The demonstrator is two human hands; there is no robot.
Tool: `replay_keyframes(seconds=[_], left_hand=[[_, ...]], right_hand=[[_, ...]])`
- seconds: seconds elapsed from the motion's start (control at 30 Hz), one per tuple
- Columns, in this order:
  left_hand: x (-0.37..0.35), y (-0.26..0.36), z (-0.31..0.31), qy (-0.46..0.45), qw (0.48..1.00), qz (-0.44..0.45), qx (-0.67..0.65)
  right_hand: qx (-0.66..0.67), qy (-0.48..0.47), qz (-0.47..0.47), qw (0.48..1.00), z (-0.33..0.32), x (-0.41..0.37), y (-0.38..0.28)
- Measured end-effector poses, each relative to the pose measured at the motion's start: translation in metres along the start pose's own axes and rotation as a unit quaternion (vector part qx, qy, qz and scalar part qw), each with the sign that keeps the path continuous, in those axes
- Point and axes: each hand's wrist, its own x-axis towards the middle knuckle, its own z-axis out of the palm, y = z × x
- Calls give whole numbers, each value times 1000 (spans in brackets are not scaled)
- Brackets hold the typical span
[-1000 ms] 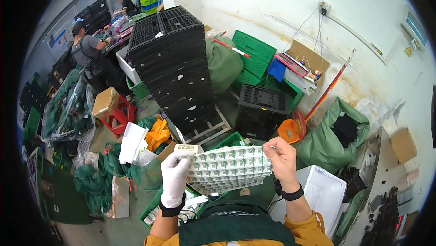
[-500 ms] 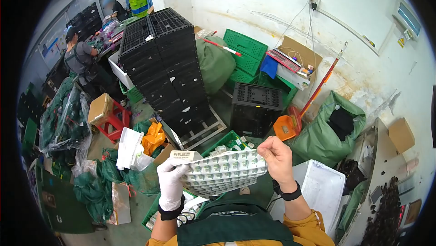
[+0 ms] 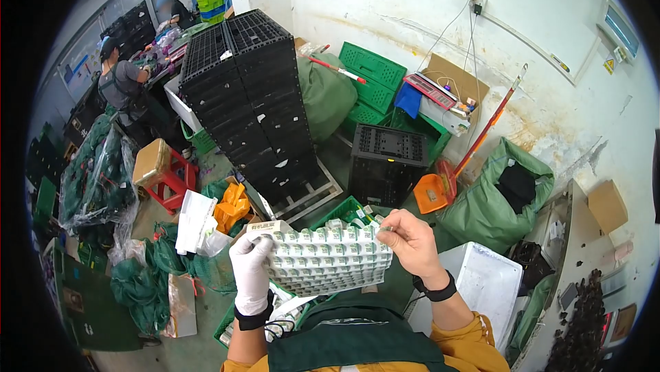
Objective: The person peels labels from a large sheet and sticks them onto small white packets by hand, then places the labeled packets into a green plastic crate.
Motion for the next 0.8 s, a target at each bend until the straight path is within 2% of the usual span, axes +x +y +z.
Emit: replay_keyframes(seconds=[0.07,0.1,0.17,0.2,0.27,0.3,0.33,0.43,0.47,0.53,0.6,0.7,0.8], left_hand=[[-1,-9,-8,-21,1000,12,17],[-1,-9,-9,-43,998,25,34],[2,-1,-1,-21,998,34,38],[2,3,1,0,998,42,42],[10,2,-7,-12,998,43,34],[12,8,-7,-22,998,31,52],[14,12,-7,-33,997,17,69],[17,15,-5,-66,995,9,80],[17,18,0,-76,994,5,74],[17,21,4,-90,994,-3,69],[17,21,6,-103,992,1,74],[15,23,12,-104,992,4,75],[17,18,11,-106,990,-5,91]], right_hand=[[-126,-4,-39,991,-5,2,0],[-126,-4,-39,991,-4,1,-1],[-226,0,-87,970,-4,-2,-2],[-225,-1,-87,970,-5,-2,-1],[-212,-61,-62,973,-12,1,3],[-228,-89,-95,965,-19,9,-1],[-192,-126,-60,971,-27,16,-7],[-335,-196,-170,906,-33,39,-33],[-335,-194,-169,906,-28,42,-36],[-408,-256,-223,848,-17,46,-38],[-401,-270,-237,843,-12,48,-33],[-359,-323,-201,852,-9,48,-26],[-339,-341,-239,844,-6,41,-25]])
